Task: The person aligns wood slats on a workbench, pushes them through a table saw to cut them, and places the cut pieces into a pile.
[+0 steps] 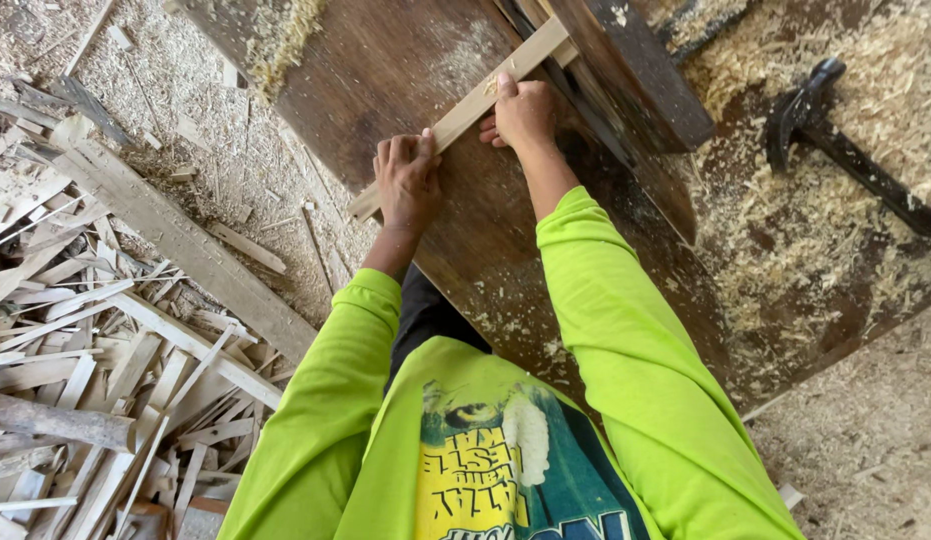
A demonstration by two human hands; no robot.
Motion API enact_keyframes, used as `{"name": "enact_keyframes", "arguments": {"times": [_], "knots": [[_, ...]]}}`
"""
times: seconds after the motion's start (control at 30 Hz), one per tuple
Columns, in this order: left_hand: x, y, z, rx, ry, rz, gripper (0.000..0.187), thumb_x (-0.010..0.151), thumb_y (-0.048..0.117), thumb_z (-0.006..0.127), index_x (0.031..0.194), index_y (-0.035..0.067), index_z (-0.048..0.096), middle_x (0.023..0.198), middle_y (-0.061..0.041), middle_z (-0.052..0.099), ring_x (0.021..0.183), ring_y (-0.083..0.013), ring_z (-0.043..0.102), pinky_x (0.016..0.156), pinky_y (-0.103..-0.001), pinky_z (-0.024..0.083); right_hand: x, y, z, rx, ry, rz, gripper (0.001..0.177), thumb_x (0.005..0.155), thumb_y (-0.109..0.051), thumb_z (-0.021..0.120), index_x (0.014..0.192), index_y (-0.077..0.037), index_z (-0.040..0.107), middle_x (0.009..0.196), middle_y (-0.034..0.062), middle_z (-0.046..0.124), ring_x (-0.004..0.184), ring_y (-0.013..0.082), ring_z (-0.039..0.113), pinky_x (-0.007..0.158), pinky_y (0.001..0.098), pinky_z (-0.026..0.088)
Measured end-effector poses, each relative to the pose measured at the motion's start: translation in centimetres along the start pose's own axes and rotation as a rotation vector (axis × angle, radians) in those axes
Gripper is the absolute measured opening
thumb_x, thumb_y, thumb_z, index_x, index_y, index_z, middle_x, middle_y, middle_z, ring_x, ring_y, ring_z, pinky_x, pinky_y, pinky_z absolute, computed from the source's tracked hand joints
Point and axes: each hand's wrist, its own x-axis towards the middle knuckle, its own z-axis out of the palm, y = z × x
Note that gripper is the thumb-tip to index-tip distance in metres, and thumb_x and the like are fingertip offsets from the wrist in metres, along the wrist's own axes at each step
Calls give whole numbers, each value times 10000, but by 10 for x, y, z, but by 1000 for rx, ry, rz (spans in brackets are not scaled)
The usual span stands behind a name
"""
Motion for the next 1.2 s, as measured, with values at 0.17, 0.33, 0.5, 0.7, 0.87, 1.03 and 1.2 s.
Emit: {"name": "enact_keyframes", "arguments": {"times": [0.17,0.33,0.5,0.7,0.87,1.03,1.2], "knots": [[12,-2,-10,-54,-8,-125,402,922,136,746,1312,64,686,1126,-107,652,1083,-318,577,949,-437,474,10,-25,39,-66,100,-53,456,1044,-349,498,978,61,686,729,161,765,558,273,768,449,375,606],[-23,13,-43,-384,-292,-499,299,988,216,699,1281,178,744,1248,-70,734,1180,-245,700,1090,-353,551,-35,-27,80,-730,98,-610,375,743,-258,841,1011,-50,683,961,176,652,935,380,652,780,508,524],[-47,-3,-81,99,-39,22,652,680,239,801,1288,48,663,1327,-232,597,1254,-435,501,1064,-539,374,-113,-1,74,-885,-81,-840,364,773,-135,799,1127,-159,722,1081,116,648,1095,359,613,906,481,500],[-50,16,-63,-16,-189,62,430,825,191,790,1238,128,686,1140,-107,622,1125,-350,558,945,-487,443,-166,12,2,-574,193,-758,216,927,-245,760,884,-40,706,840,135,701,769,311,678,698,454,550],[-91,42,-51,-88,-110,37,383,887,212,766,1238,100,661,1212,-92,642,1134,-331,572,952,-477,449,-149,25,-54,-246,40,7,507,1020,-426,581,749,-16,704,658,121,737,503,161,717,462,284,562],[-73,48,-32,-52,-84,-32,389,922,232,768,1259,70,663,1211,-104,654,1111,-335,570,921,-461,446,-122,20,-62,-254,-5,152,548,1029,-446,578,842,55,697,698,142,747,510,173,721,422,270,545],[-59,43,-17,-19,-37,-76,386,880,235,788,1221,80,692,1180,-71,681,1122,-315,575,936,-459,443,-96,24,-47,-61,-61,48,614,1093,-444,457,957,125,642,724,183,749,523,205,743,414,286,552]]}}
